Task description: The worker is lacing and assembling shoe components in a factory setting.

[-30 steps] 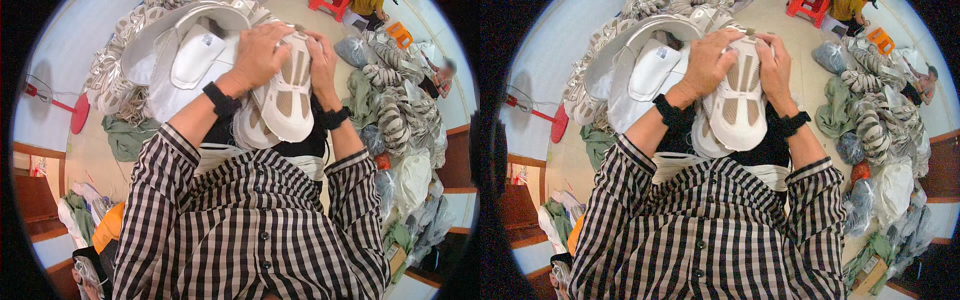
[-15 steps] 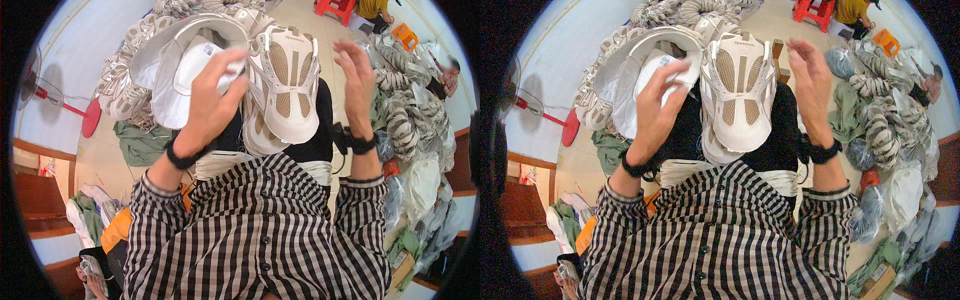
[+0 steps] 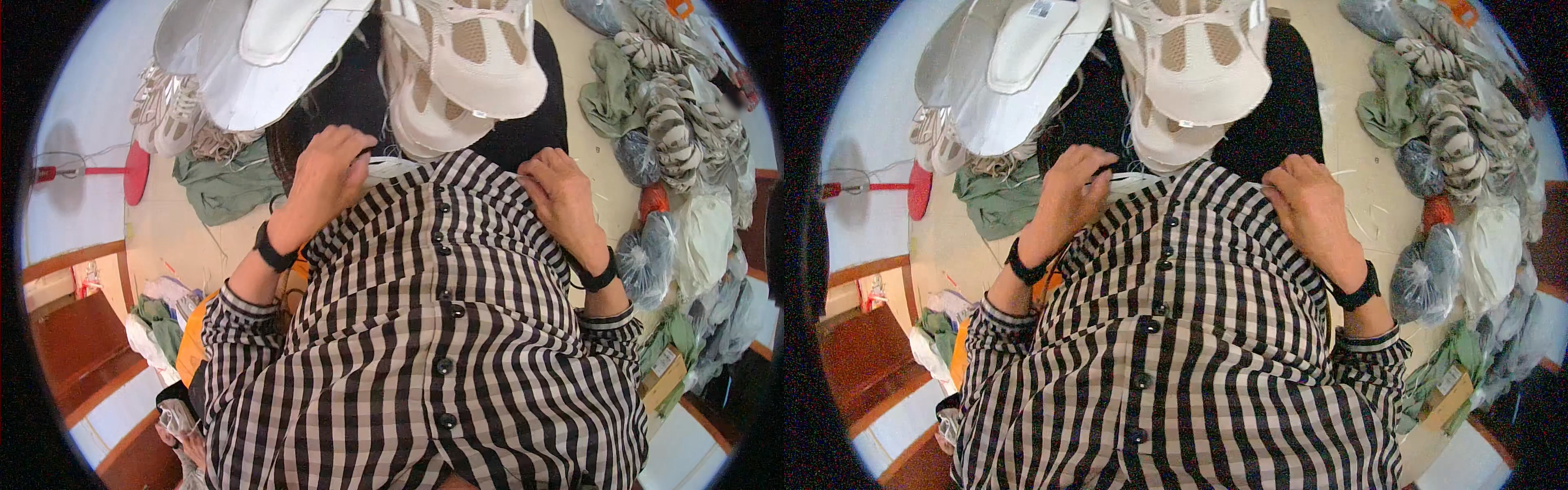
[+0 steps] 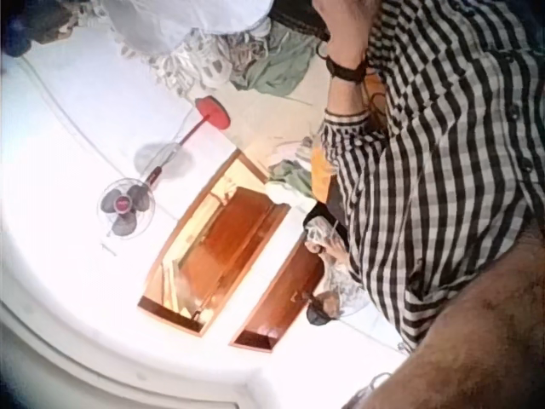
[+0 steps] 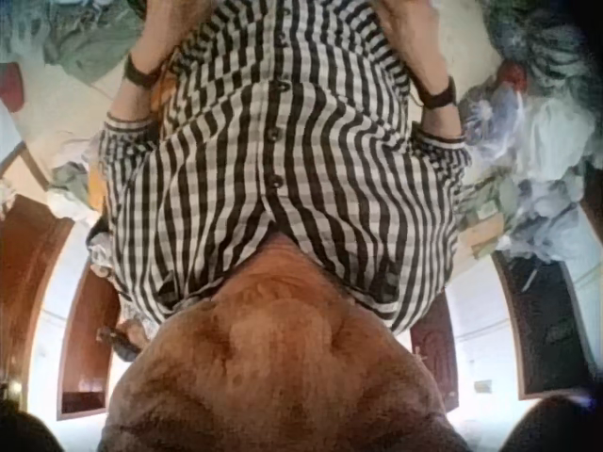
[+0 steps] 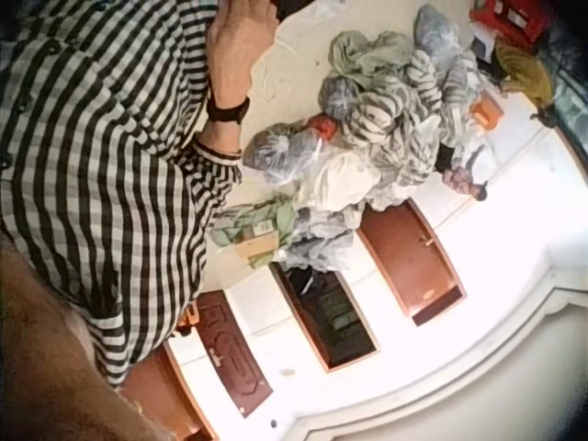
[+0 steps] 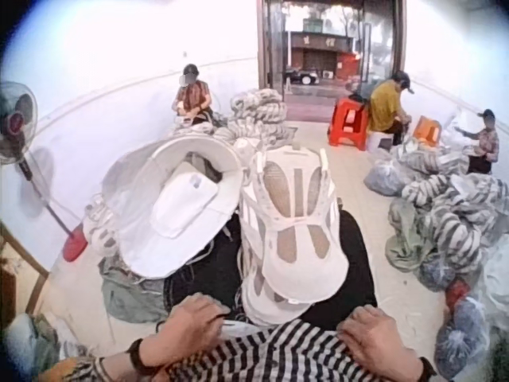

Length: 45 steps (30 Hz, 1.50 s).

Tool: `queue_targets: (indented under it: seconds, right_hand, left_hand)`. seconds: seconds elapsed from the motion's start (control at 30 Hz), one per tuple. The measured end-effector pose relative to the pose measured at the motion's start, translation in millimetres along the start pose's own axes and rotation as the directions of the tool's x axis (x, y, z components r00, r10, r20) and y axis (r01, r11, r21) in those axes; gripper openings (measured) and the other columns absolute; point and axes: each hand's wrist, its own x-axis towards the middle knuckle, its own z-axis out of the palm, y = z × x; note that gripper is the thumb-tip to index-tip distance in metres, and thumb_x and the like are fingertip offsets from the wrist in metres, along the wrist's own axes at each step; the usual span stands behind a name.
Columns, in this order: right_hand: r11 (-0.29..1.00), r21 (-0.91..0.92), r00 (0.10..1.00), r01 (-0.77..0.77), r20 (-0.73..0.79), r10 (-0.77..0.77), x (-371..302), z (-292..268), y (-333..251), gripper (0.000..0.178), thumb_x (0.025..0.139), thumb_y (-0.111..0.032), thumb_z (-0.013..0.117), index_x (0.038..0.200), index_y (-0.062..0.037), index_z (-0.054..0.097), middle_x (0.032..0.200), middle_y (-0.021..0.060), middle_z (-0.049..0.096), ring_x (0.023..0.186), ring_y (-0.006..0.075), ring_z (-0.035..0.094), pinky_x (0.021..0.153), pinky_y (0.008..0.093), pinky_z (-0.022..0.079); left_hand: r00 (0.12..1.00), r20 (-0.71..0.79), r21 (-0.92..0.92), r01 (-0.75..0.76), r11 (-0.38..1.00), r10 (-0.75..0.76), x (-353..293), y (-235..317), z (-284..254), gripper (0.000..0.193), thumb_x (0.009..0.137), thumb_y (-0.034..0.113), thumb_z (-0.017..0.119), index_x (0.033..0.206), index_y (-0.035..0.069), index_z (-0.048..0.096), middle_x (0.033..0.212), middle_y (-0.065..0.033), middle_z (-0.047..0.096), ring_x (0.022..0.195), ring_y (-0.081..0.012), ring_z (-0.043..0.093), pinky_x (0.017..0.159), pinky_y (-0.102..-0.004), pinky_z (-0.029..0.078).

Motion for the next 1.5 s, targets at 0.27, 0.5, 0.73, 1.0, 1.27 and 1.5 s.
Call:
queue_targets:
  seconds: [0.27,0.5,0.73,1.0,1.27,1.5]
  right_hand:
    - [0.997,0.072,0.999,-0.040,-0.031,0.043,1.4,-3.6,-4.2,0.007,0.077,-0.006,0.061,0.083,-0.0031,0.061,0.082,0.0095,0.057,0.079,0.0280,0.055,0.069,0.0371,0.045]
    - [0.998,0.050,0.999,0.036,-0.039,-0.034,9.5,-11.6,-21.4,0.009,0.078,-0.005,0.061,0.087,-0.0042,0.060,0.085,0.0094,0.059,0.081,0.0276,0.055,0.071,0.0370,0.043]
    - [0.948,0.250,0.980,0.198,-0.025,-0.198,24.3,-29.5,-51.6,0.014,0.076,-0.004,0.063,0.090,-0.0038,0.060,0.089,0.0104,0.060,0.082,0.0287,0.058,0.070,0.0362,0.044]
    - [0.845,0.404,0.898,0.350,0.112,-0.425,44.3,-28.1,-105.9,0.027,0.078,-0.011,0.064,0.103,-0.0011,0.059,0.098,0.0180,0.062,0.091,0.0345,0.059,0.072,0.0383,0.046]
    - [0.671,0.360,0.632,0.648,0.239,-0.737,37.7,-104.3,-58.8,0.020,0.080,-0.004,0.062,0.100,-0.0011,0.063,0.077,0.0130,0.058,0.066,0.0250,0.054,0.056,0.0362,0.041]
    - [0.670,-0.166,0.690,0.724,0.185,-0.700,7.9,-183.6,-51.0,0.031,0.082,-0.012,0.064,0.109,0.0014,0.058,0.098,0.0206,0.061,0.087,0.0355,0.059,0.075,0.0441,0.047]
  left_hand:
    - [0.986,0.155,0.137,-0.079,0.987,0.058,6.2,-7.0,-1.5,0.010,0.071,0.008,0.064,0.079,0.006,0.057,0.079,-0.0107,0.051,0.079,-0.0301,0.051,0.068,-0.0390,0.041]
    - [0.984,0.176,0.179,-0.050,0.983,0.018,4.7,-6.7,-2.6,0.007,0.076,0.009,0.059,0.078,0.005,0.053,0.079,-0.0123,0.052,0.080,-0.0316,0.051,0.068,-0.0411,0.041]
    - [0.974,0.197,-0.144,0.143,0.979,-0.114,5.7,2.4,-20.7,0.010,0.085,0.010,0.053,0.080,0.003,0.049,0.068,-0.0151,0.052,0.067,-0.0337,0.055,0.059,-0.0382,0.043]
    - [0.946,0.020,-0.722,-0.211,0.659,0.325,-6.5,90.8,-74.5,0.019,0.085,0.019,0.056,0.097,0.004,0.052,0.077,-0.0184,0.059,0.073,-0.0386,0.059,0.061,-0.0452,0.046]
    - [0.935,-0.139,0.248,-0.287,0.925,0.327,-25.5,75.1,-128.3,0.022,0.069,0.012,0.062,0.083,0.002,0.047,0.067,-0.0104,0.054,0.057,-0.0310,0.060,0.047,-0.0418,0.046]
    - [0.788,-0.573,0.519,0.137,0.843,0.224,-39.1,12.7,-184.7,0.012,0.073,0.009,0.055,0.084,0.008,0.052,0.070,-0.0083,0.053,0.062,-0.0272,0.061,0.049,-0.0369,0.048]
